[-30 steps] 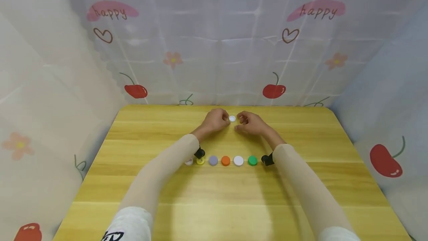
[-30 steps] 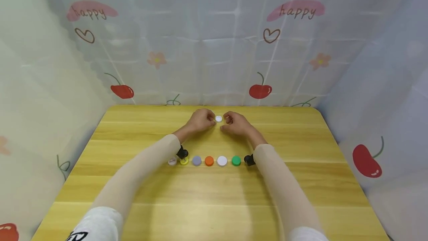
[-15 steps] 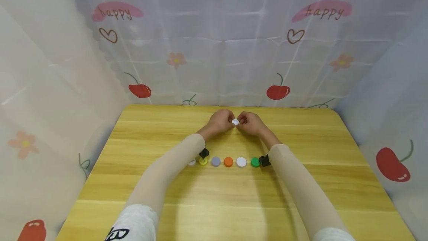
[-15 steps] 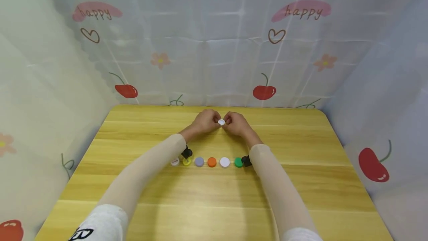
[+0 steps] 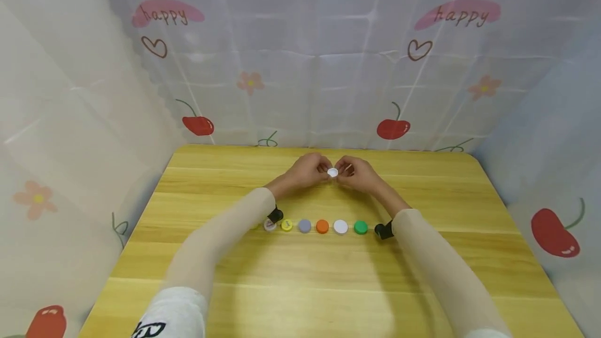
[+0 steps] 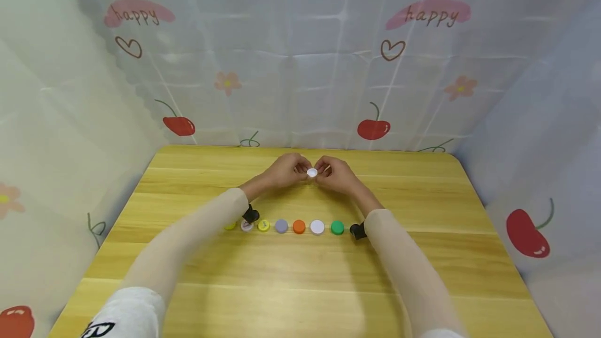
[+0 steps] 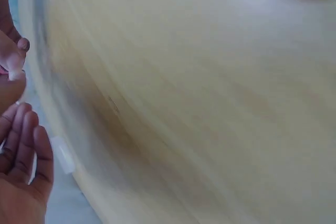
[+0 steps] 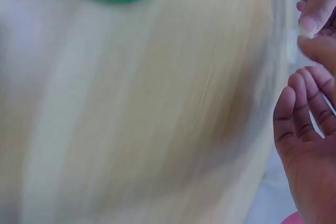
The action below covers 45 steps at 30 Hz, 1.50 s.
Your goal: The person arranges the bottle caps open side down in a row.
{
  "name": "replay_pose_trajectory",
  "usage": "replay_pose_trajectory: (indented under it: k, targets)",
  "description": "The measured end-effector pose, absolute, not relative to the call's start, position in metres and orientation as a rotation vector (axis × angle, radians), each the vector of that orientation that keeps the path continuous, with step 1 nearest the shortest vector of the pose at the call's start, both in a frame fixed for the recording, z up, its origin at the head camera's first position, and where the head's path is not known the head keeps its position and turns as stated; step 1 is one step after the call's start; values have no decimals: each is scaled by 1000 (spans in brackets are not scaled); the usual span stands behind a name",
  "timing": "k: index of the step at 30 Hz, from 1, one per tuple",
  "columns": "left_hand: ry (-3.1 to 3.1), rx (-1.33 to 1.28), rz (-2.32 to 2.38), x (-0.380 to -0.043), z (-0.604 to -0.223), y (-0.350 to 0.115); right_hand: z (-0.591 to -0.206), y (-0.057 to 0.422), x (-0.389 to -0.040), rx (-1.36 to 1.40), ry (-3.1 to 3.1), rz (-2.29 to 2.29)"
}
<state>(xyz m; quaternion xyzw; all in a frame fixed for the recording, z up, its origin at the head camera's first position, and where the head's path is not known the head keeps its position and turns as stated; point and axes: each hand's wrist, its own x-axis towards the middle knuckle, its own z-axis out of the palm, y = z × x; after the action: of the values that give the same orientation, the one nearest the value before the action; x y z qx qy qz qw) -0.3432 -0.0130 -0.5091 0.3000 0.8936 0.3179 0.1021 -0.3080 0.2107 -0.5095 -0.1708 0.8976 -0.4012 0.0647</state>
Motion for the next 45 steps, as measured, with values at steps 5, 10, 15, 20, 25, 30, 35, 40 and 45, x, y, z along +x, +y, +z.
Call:
replay_pose_trajectory:
  k: [5,10,15,20,25,30,35,40,45]
  targets:
    - [2504,1067,1078,-318,-499,-35,-498,215,-279,-667,2609,-1307]
    - [2404,1160,1231,-278,-489,-50,-488,212,-239,-788,2516,-1438]
    - [2355,1176,1376,-241,-487,-59,-489,209,-208,-880,2441,-1573]
    - [2355,1174,1445,-223,-488,-63,-489,204,-194,-897,2426,-1627]
    - [2186,995,1560,-219,-490,-66,-490,204,-190,-885,2447,-1653]
    - [1847,649,1701,-214,-488,-67,-487,206,-184,-910,2454,-1692]
    - [1592,402,1742,-208,-486,-66,-485,205,-180,-980,2455,-1673]
    - [1541,385,1727,-205,-487,-67,-484,203,-177,-1002,2444,-1653]
    - [1544,410,1714,-203,-491,-67,-484,200,-174,-1015,2453,-1613]
